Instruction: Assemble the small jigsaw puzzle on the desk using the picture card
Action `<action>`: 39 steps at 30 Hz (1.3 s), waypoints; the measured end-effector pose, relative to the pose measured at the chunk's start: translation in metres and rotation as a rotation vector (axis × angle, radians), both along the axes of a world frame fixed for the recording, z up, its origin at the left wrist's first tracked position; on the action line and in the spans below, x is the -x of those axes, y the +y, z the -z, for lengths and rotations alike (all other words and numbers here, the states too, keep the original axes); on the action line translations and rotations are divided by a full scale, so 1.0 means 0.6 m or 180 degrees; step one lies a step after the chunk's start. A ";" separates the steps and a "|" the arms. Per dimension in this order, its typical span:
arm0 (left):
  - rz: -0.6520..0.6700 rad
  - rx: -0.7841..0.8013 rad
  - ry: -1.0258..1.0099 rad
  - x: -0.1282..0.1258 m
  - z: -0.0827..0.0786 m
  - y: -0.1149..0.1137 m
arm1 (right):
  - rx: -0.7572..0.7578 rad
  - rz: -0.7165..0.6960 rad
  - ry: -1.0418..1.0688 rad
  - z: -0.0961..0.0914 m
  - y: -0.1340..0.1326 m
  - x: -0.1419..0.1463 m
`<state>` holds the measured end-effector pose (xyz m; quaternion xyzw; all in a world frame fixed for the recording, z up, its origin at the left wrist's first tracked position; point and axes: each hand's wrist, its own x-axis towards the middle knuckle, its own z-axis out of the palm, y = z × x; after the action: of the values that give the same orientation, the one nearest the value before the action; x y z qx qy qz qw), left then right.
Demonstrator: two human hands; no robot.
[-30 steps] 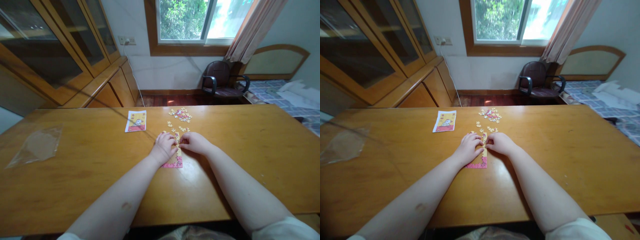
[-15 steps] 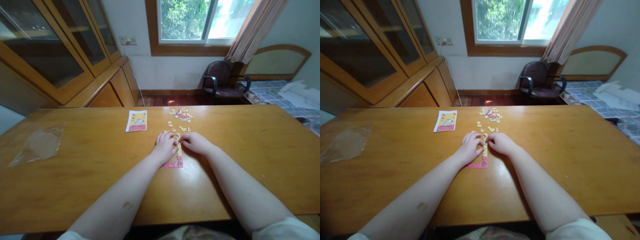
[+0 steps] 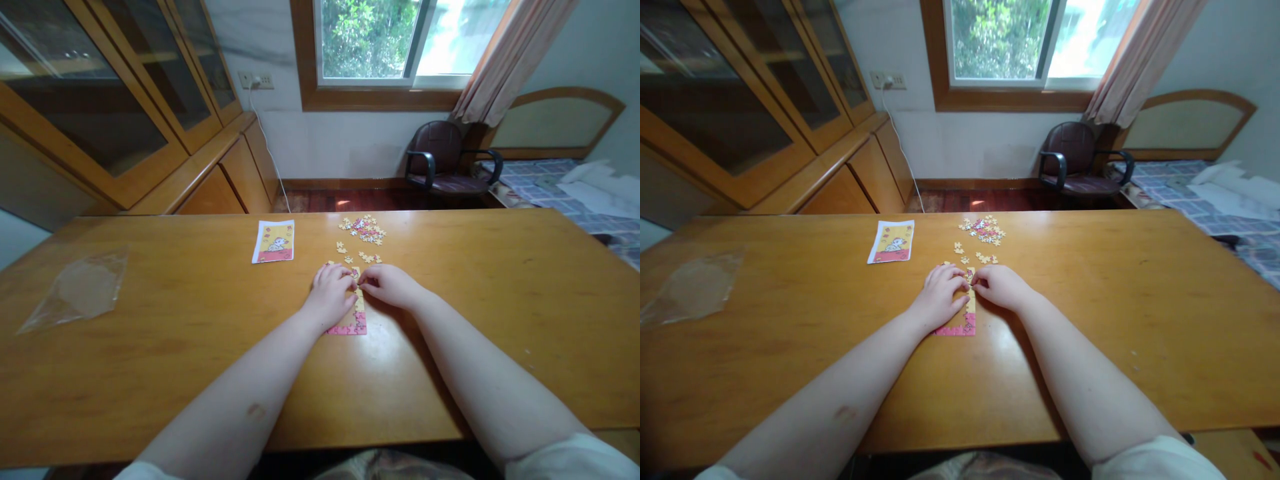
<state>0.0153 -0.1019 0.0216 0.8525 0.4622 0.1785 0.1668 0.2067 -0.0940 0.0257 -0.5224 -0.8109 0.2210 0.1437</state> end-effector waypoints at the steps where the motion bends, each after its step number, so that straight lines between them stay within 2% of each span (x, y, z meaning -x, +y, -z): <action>1: 0.0013 -0.0015 -0.0002 0.000 0.001 0.000 | 0.0010 -0.0012 0.0009 0.001 0.000 0.000; 15: 0.0175 -0.0099 -0.0107 0.003 0.010 0.002 | 0.0150 0.0189 -0.0003 -0.003 0.001 0.003; 19: 0.0337 -0.0198 -0.0036 0.007 0.007 0.000 | -0.0247 0.0183 -0.0014 0.000 0.005 -0.001; 22: 0.0459 -0.0233 0.0093 0.011 0.005 -0.001 | -0.0546 0.0149 -0.0270 0.007 0.009 -0.005; 25: 0.0486 -0.0200 0.0197 0.012 0.004 -0.001 | -0.0605 0.0179 -0.0523 0.013 0.011 -0.004; 32: 0.0465 -0.0114 0.0194 0.009 0.001 -0.005 | -0.0686 0.0282 -0.0518 0.018 0.011 -0.002; 35: 0.0341 -0.0103 0.0086 0.016 -0.001 0.002 | -0.0746 0.0317 -0.0514 0.020 0.012 -0.003; 39: -0.0211 0.0045 0.0089 0.044 -0.016 0.026 | -0.0789 0.0190 -0.0391 0.022 0.012 -0.001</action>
<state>-0.0113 -0.0862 0.0312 0.8379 0.4937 0.1688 0.1604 0.2072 -0.0866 0.0128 -0.5371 -0.8234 0.0824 0.1637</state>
